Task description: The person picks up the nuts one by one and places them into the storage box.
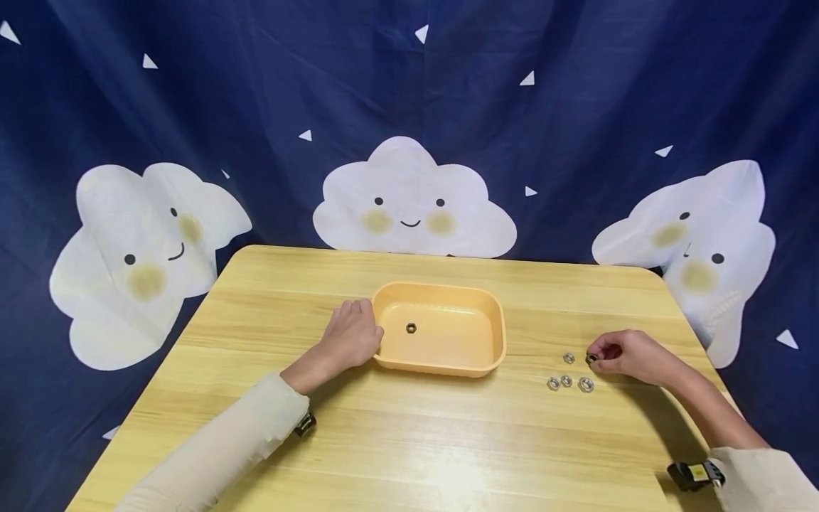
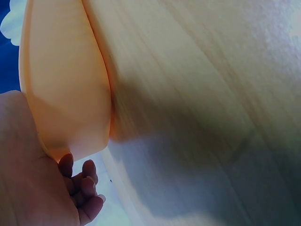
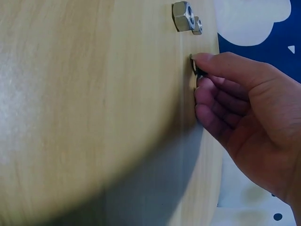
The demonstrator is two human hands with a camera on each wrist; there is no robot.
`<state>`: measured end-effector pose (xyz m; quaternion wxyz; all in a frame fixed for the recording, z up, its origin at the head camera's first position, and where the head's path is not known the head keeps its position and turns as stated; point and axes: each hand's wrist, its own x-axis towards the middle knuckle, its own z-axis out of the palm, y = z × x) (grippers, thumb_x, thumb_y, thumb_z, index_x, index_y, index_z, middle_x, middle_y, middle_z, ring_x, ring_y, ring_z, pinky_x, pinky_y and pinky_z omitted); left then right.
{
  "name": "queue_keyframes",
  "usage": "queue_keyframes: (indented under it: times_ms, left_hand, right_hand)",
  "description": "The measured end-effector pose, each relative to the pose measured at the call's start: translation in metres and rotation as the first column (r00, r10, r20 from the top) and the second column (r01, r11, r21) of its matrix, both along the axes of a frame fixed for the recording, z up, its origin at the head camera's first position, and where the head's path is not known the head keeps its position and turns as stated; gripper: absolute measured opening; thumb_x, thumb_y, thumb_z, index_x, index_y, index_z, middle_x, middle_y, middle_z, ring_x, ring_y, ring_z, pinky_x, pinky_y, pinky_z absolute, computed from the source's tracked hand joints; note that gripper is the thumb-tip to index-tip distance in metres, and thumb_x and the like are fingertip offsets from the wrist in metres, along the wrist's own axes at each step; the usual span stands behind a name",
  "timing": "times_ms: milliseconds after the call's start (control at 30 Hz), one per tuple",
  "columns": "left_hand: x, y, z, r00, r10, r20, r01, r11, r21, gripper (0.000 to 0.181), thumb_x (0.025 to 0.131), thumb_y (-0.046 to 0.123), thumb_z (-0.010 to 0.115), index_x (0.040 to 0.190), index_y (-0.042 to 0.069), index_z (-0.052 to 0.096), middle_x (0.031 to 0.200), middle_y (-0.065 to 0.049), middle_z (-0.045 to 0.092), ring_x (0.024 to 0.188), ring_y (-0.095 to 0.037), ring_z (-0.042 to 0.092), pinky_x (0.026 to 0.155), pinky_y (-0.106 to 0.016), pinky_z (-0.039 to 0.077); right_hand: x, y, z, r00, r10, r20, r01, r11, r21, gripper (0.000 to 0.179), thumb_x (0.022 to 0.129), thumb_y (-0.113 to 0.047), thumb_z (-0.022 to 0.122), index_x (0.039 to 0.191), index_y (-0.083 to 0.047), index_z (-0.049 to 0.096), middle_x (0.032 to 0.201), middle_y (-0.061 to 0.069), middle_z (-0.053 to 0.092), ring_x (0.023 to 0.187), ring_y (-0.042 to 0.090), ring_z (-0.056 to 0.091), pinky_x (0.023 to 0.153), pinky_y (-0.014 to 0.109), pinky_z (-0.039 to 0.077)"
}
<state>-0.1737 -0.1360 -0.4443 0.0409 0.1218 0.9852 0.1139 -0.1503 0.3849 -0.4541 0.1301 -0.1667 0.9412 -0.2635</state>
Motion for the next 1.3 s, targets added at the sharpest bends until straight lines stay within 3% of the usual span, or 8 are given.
queue_keyframes:
  times_ms: [433, 733, 967, 1300]
  left_hand:
    - [0.000, 0.000, 0.000, 1.000, -0.002, 0.004, 0.002, 1.000, 0.004, 0.022, 0.098, 0.023, 0.049, 0.099, 0.001, 0.048, 0.088, -0.010, 0.047, 0.082, -0.028, 0.042, 0.076, -0.035, 0.033]
    - [-0.001, 0.000, 0.001, 1.000, -0.004, 0.011, 0.004, 1.000, -0.006, 0.021, 0.099, 0.023, 0.046, 0.098, 0.002, 0.046, 0.088, -0.010, 0.046, 0.083, -0.029, 0.041, 0.077, -0.035, 0.032]
    - [-0.001, 0.000, 0.001, 1.000, -0.005, 0.013, 0.005, 1.000, -0.014, 0.022, 0.099, 0.024, 0.047, 0.098, 0.002, 0.046, 0.089, -0.010, 0.047, 0.085, -0.029, 0.041, 0.077, -0.035, 0.032]
    - [0.002, 0.000, 0.002, 0.999, 0.004, 0.032, -0.005, 1.000, 0.007, 0.021, 0.099, 0.024, 0.046, 0.098, 0.003, 0.045, 0.091, -0.010, 0.046, 0.085, -0.028, 0.041, 0.078, -0.035, 0.031]
  right_hand:
    - [-0.005, -0.001, 0.006, 0.999, 0.038, -0.010, -0.038, 0.999, -0.004, 0.021, 0.084, -0.008, 0.080, 0.103, -0.003, 0.074, 0.088, -0.003, 0.071, 0.077, -0.007, 0.057, 0.068, 0.021, 0.052]
    - [-0.008, -0.002, 0.014, 0.997, 0.034, -0.072, -0.039, 0.998, -0.056, 0.021, 0.083, -0.005, 0.080, 0.103, -0.003, 0.075, 0.088, -0.002, 0.072, 0.077, -0.008, 0.056, 0.068, 0.020, 0.051]
    - [-0.014, -0.007, 0.026, 0.990, 0.067, -0.123, -0.073, 0.996, -0.045, 0.020, 0.084, -0.007, 0.081, 0.103, -0.002, 0.077, 0.093, 0.001, 0.077, 0.080, -0.011, 0.059, 0.068, 0.019, 0.053]
    - [-0.020, -0.021, 0.046, 0.993, 0.052, -0.105, -0.056, 0.998, -0.036, 0.021, 0.087, -0.006, 0.079, 0.107, -0.001, 0.075, 0.095, 0.004, 0.077, 0.080, -0.008, 0.060, 0.069, 0.021, 0.054]
